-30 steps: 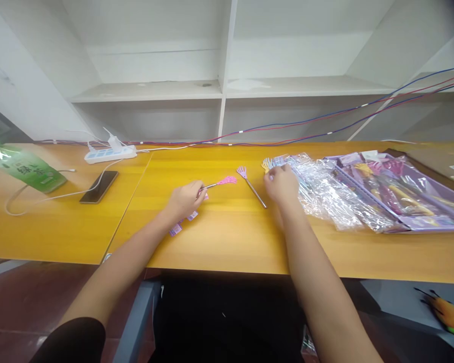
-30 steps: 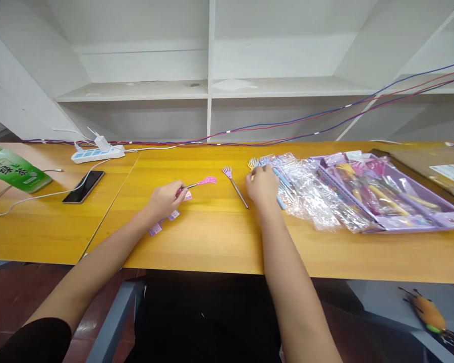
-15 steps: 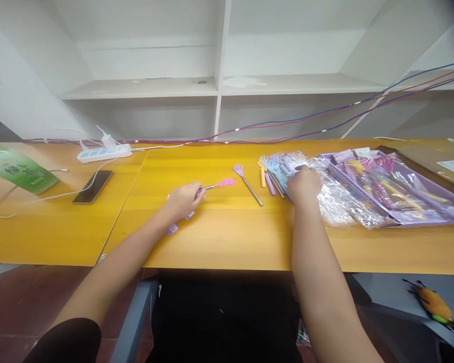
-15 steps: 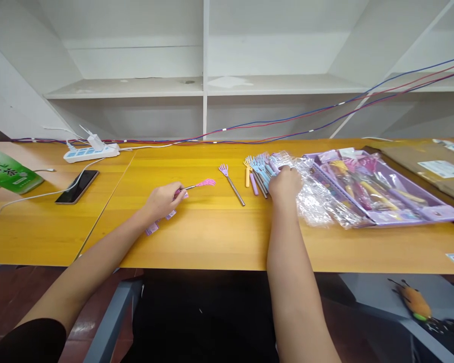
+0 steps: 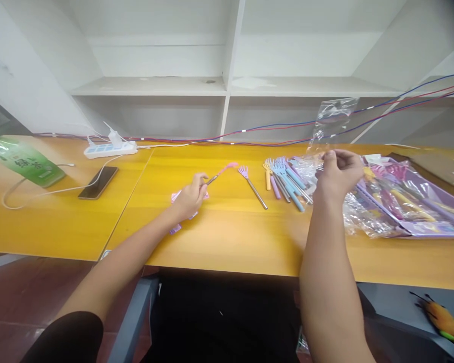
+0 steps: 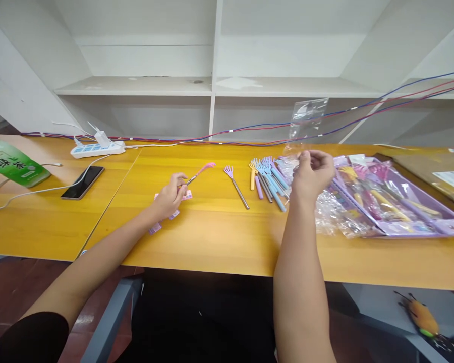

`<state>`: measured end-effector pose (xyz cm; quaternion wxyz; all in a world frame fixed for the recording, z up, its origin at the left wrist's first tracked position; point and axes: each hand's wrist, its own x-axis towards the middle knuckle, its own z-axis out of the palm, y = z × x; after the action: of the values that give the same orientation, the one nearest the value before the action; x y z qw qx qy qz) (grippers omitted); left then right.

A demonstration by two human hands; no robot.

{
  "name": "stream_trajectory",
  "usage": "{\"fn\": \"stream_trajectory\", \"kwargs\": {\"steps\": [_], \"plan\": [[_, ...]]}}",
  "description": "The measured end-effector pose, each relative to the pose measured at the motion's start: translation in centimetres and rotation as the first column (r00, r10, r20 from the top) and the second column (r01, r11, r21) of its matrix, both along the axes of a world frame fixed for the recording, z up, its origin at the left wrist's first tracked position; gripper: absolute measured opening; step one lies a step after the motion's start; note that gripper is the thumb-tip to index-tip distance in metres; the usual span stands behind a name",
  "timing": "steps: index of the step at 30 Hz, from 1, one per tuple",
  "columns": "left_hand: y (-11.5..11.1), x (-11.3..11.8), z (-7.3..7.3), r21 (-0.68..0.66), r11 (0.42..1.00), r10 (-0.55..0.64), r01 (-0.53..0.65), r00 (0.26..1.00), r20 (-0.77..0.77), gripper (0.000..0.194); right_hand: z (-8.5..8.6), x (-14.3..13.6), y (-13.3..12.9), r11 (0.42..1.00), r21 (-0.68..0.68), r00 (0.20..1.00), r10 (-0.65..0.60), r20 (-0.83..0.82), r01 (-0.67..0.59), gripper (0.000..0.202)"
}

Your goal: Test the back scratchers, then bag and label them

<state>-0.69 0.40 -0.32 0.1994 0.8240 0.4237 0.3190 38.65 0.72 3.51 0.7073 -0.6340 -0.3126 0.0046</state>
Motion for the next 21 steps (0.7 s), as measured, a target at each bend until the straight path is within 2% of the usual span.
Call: {"fn": "stream_trajectory", "kwargs": {"steps": [2,5,9,11,13,15,17,19,21], "plan": [[0.2,0.0,-0.4,0.056,0.996,-0.069,0.067,0.997,0.040,0.026,0.3,-0.7,0.2,0.998,0.038,0.995,0.060,-0.085,-0.056,0.006],[0.3,-0.1,-0.4,0.095,0.981,-0.169,0.168,0.986,0.004,0.030,0.6,-1.4,0.0,0.999,0.044,1.000,0.020,0.019,-0.021,0.011],[-0.1,0.1,0.1,0.063,0.984,-0.164,0.165,0.986,-0.026,0.033,0.9,-1.4,-0.7,0.974,0.228,0.976,-0.069,0.207,0.020,0.012],[-0.3,0.2,0.2,0.051,0.985,-0.163,0.164,0.986,-0.028,0.033,0.9,-1.4,-0.9,0.951,0.308,0.972,-0.073,0.223,0.001,0.012],[-0.4,0.2,0.3,0.046,0.984,-0.170,0.170,0.985,-0.013,0.032,0.7,-1.8,-0.8,0.948,0.317,0.978,-0.055,0.201,-0.011,0.012],[-0.5,0.3,0.3,0.036,0.983,-0.179,0.178,0.984,0.011,0.031,0.3,-2.9,-0.5,0.965,0.251,0.987,0.035,0.155,-0.073,0.011],[-0.7,0.3,0.3,0.015,0.983,-0.185,0.184,0.982,0.037,0.032,-0.4,-4.8,-0.2,0.970,0.129,0.976,0.197,0.088,-0.207,0.012],[-0.8,0.4,0.3,-0.010,0.982,-0.187,0.188,0.980,0.068,0.035,-1.3,-7.3,-0.1,0.939,0.032,0.939,0.343,0.009,-0.344,0.020],[-1.0,0.5,0.3,-0.049,0.981,-0.183,0.189,0.978,0.101,0.038,-2.2,-10.2,-0.4,0.881,0.005,0.880,0.472,-0.048,-0.472,0.028]]}}
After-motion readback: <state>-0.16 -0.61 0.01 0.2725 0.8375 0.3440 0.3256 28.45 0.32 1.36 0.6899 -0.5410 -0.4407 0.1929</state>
